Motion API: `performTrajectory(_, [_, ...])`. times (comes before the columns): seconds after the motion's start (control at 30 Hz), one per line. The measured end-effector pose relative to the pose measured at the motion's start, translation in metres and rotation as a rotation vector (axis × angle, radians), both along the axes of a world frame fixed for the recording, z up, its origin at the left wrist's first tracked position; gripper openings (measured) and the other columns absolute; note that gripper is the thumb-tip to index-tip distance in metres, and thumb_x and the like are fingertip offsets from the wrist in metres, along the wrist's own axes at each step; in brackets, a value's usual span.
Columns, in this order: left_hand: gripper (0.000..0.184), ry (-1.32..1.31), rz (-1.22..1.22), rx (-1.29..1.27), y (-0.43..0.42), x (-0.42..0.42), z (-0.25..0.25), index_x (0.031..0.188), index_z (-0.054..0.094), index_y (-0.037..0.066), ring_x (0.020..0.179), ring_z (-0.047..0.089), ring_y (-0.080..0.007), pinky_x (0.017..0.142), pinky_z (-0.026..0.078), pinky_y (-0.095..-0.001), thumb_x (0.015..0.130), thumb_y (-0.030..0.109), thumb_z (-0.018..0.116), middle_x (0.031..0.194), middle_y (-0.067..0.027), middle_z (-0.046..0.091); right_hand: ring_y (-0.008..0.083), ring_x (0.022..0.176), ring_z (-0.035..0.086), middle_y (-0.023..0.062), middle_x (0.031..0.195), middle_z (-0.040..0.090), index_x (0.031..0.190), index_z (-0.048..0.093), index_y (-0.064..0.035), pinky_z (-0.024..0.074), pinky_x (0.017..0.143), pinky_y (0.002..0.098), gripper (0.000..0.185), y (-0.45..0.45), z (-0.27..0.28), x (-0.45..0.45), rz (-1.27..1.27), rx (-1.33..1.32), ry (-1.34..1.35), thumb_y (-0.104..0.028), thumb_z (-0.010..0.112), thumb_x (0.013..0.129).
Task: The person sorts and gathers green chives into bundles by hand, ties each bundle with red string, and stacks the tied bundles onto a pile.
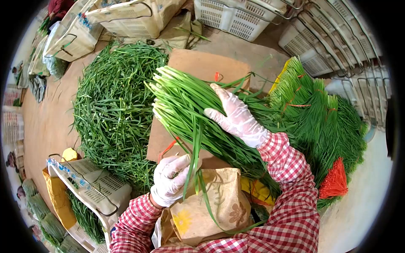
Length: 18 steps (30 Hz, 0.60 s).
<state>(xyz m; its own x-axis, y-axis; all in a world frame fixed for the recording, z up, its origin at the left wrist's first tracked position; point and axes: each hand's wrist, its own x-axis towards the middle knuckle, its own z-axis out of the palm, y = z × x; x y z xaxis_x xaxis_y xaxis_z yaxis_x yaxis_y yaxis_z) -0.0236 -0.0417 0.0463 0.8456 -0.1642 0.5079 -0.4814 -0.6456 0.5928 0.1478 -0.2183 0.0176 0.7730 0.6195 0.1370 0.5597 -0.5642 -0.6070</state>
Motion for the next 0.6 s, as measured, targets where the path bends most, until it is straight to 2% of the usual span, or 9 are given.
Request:
performTrajectory(0.03, [0.042,-0.103,0.035,0.090,0.002,-0.002,-0.004,0.100,0.066,0.003,0.060,0.057,-0.0215,0.050,0.043,-0.0300,0.058,0.002,0.071,0.082,-0.0069,0.060,0.0379,0.107,0.053,0.0263,0.117,0.054,0.130,0.040,0.0051,0.0421,0.093,0.0412,0.064,0.001,-0.007,0.001,-0.028,0.061,-0.004,-0.037,0.060,0.086])
performTrajectory(0.1, [0.045,-0.002,0.036,0.118,0.004,-0.011,-0.003,0.104,0.066,0.006,0.074,0.061,-0.0247,0.060,0.049,-0.0327,0.060,0.000,0.072,0.096,-0.0085,0.064,0.0381,0.104,0.055,0.0257,0.113,0.056,0.129,0.041,0.0036,0.0437,0.090,0.0412,0.061,0.002,-0.007,0.001,-0.049,0.062,0.025,-0.035,0.061,0.086])
performTrajectory(0.17, [0.043,0.163,-0.091,-0.191,0.007,-0.010,-0.008,0.106,0.066,0.004,0.075,0.061,-0.0244,0.060,0.048,-0.0326,0.063,0.000,0.072,0.096,-0.0094,0.065,0.0365,0.101,0.058,0.0227,0.109,0.060,0.124,0.049,0.0005,0.0455,0.087,0.0404,0.052,0.005,0.000,0.005,-0.107,0.153,0.190,-0.033,0.062,0.086])
performTrajectory(0.2, [0.045,0.130,-0.060,-0.098,0.008,-0.009,-0.004,0.109,0.064,0.002,0.077,0.062,-0.0252,0.063,0.048,-0.0329,0.064,-0.001,0.071,0.097,-0.0107,0.065,0.0358,0.101,0.058,0.0220,0.109,0.061,0.123,0.050,-0.0003,0.0454,0.087,0.0396,0.051,0.005,-0.004,0.007,-0.147,0.132,0.195,-0.033,0.063,0.086])
performTrajectory(0.33, [0.046,0.031,0.046,-0.155,-0.003,-0.003,0.007,0.111,0.063,0.001,0.078,0.061,-0.0278,0.066,0.048,-0.0332,0.066,-0.003,0.069,0.102,-0.0129,0.064,0.0342,0.103,0.059,0.0203,0.110,0.061,0.121,0.053,-0.0016,0.0454,0.088,0.0375,0.048,0.003,-0.010,0.012,-0.181,0.185,0.257,-0.034,0.062,0.086])
performTrajectory(0.37, [0.048,0.040,0.063,-0.099,-0.002,-0.008,0.003,0.113,0.062,0.001,0.079,0.062,-0.0273,0.066,0.048,-0.0335,0.066,-0.004,0.068,0.103,-0.0136,0.064,0.0339,0.102,0.059,0.0198,0.110,0.061,0.121,0.053,-0.0019,0.0456,0.087,0.0373,0.048,0.002,-0.007,0.010,-0.183,0.185,0.273,-0.034,0.062,0.087])
performTrajectory(0.43, [0.048,0.136,0.008,-0.093,0.003,-0.018,-0.003,0.113,0.061,0.001,0.075,0.062,-0.0262,0.064,0.049,-0.0333,0.066,-0.006,0.067,0.100,-0.0136,0.065,0.0333,0.100,0.060,0.0198,0.109,0.062,0.120,0.054,-0.0033,0.0460,0.086,0.0379,0.046,0.006,-0.008,0.009,-0.171,0.166,0.220,-0.034,0.061,0.086])
performTrajectory(0.5, [0.045,0.126,0.068,-0.061,0.005,-0.032,-0.014,0.112,0.062,0.003,0.061,0.061,-0.0242,0.055,0.048,-0.0318,0.068,-0.005,0.067,0.084,-0.0105,0.066,0.0338,0.099,0.060,0.0197,0.107,0.062,0.120,0.054,-0.0038,0.0464,0.085,0.0386,0.047,0.006,-0.017,0.009,-0.199,0.139,0.138,-0.035,0.062,0.086])
performTrajectory(0.6, [0.041,0.170,0.114,-0.062,0.005,-0.052,-0.025,0.109,0.064,0.005,0.059,0.059,-0.0239,0.051,0.046,-0.0303,0.069,-0.005,0.067,0.080,-0.0109,0.065,0.0348,0.097,0.060,0.0191,0.107,0.062,0.121,0.054,-0.0038,0.0473,0.083,0.0395,0.051,0.007,-0.019,0.008,-0.202,0.116,0.107,-0.040,0.061,0.086])
